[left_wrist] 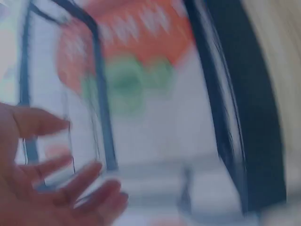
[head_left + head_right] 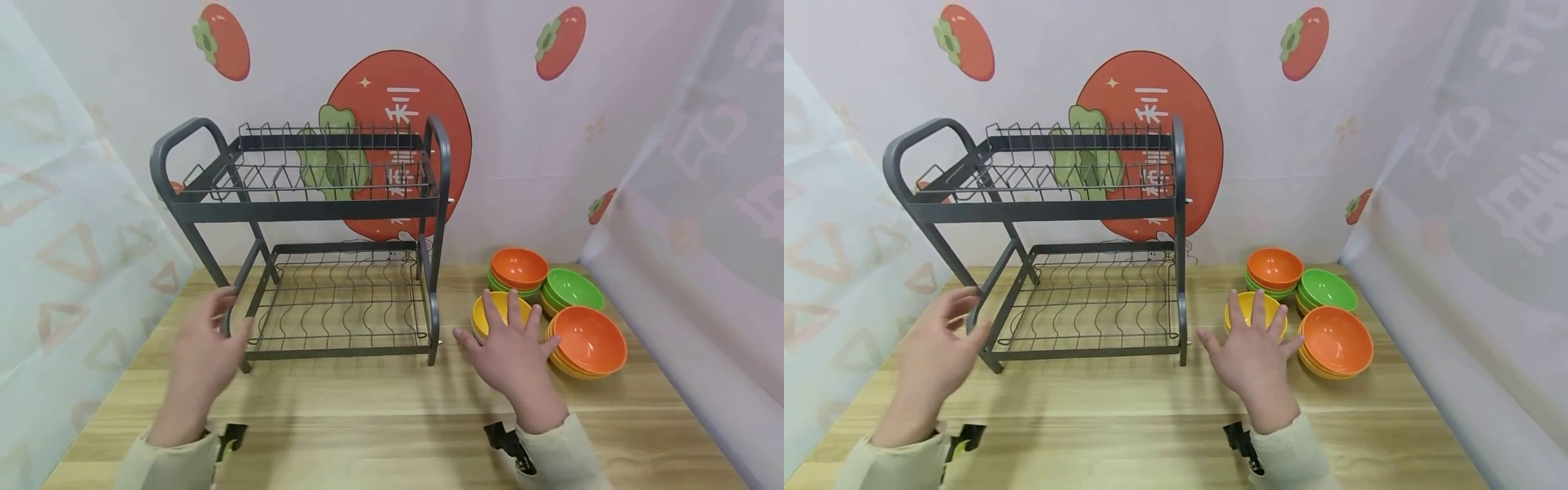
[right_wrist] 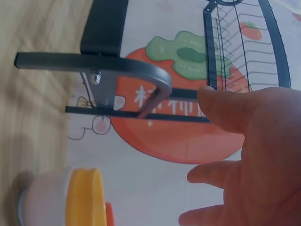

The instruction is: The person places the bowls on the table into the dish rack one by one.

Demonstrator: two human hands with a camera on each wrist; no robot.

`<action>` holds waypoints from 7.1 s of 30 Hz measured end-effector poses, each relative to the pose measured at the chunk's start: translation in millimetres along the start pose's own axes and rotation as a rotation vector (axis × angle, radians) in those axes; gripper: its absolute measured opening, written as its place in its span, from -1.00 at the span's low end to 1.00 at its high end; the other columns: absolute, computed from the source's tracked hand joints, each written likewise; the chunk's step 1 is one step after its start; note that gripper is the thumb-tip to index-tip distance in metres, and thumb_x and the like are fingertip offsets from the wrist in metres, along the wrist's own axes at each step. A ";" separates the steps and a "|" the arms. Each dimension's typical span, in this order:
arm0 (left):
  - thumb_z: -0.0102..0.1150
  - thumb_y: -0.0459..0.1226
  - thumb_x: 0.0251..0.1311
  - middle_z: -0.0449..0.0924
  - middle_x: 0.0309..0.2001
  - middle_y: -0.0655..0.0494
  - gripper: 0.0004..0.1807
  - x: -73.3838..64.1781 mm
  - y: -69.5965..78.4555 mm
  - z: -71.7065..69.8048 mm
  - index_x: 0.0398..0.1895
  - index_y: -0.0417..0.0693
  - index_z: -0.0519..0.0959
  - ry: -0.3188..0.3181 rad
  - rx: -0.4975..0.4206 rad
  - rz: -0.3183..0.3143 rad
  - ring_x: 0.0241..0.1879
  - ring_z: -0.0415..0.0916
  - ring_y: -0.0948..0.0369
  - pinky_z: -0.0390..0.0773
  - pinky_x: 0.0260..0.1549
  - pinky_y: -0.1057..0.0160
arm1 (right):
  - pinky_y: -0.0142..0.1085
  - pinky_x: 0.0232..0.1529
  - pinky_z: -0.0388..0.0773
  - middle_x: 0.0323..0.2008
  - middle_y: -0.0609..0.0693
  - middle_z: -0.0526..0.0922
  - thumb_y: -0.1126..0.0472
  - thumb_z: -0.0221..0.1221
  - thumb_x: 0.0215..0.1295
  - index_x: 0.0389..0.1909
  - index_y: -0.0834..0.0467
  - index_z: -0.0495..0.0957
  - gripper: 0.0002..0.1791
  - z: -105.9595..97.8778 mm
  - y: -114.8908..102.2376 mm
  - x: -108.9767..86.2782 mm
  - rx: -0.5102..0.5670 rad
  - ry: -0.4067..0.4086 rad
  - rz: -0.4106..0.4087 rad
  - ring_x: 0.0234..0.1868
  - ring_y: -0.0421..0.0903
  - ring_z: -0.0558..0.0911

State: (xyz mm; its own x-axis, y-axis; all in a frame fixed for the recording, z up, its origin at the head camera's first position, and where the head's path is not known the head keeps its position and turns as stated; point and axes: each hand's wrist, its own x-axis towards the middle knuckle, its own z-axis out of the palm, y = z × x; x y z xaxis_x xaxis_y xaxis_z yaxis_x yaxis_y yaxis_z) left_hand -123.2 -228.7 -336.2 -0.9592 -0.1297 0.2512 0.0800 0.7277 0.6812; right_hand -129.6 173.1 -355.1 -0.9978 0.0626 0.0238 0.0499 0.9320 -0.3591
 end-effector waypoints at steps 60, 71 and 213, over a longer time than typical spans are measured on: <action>0.41 -0.43 0.14 -0.15 0.58 0.20 0.25 30.9 109.3 210.4 0.52 0.73 -0.24 -0.522 -0.405 0.175 0.26 0.40 -0.11 0.61 -0.09 0.21 | 0.30 -0.01 0.41 0.41 0.52 0.09 -0.19 0.21 0.35 0.58 0.06 0.01 -0.06 -90.3 167.3 -8.5 0.378 -0.020 0.075 0.29 0.49 0.27; 0.38 -0.46 0.15 -0.14 0.58 0.18 0.24 28.8 111.6 209.5 0.52 0.72 -0.23 -0.511 -0.415 0.170 0.25 0.41 -0.12 0.61 -0.11 0.26 | -0.04 -0.06 0.63 0.45 0.47 -0.06 0.07 0.20 0.43 0.53 0.36 -0.03 -0.13 -62.1 217.5 2.2 0.663 -0.268 0.077 -0.04 -0.31 0.56; 0.40 -0.15 0.22 0.16 0.47 -0.16 -0.11 130.1 101.8 148.1 0.57 0.24 0.16 -0.391 0.165 0.263 0.40 0.16 -0.12 0.24 0.31 -0.11 | -0.25 -0.55 0.55 0.40 -0.07 0.36 0.31 0.29 0.27 0.56 -0.27 0.08 -0.06 53.4 -21.1 30.1 0.757 0.012 -0.249 -0.43 -0.10 0.69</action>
State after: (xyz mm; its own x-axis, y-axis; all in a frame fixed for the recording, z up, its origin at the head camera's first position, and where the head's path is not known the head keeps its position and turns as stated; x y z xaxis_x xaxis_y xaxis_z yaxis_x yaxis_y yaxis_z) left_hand -280.0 -71.7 -336.0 -0.9446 0.3120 0.1021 0.3195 0.8026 0.5037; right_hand -163.1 136.3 -396.7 -0.9748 -0.1077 0.1953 -0.2227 0.4238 -0.8779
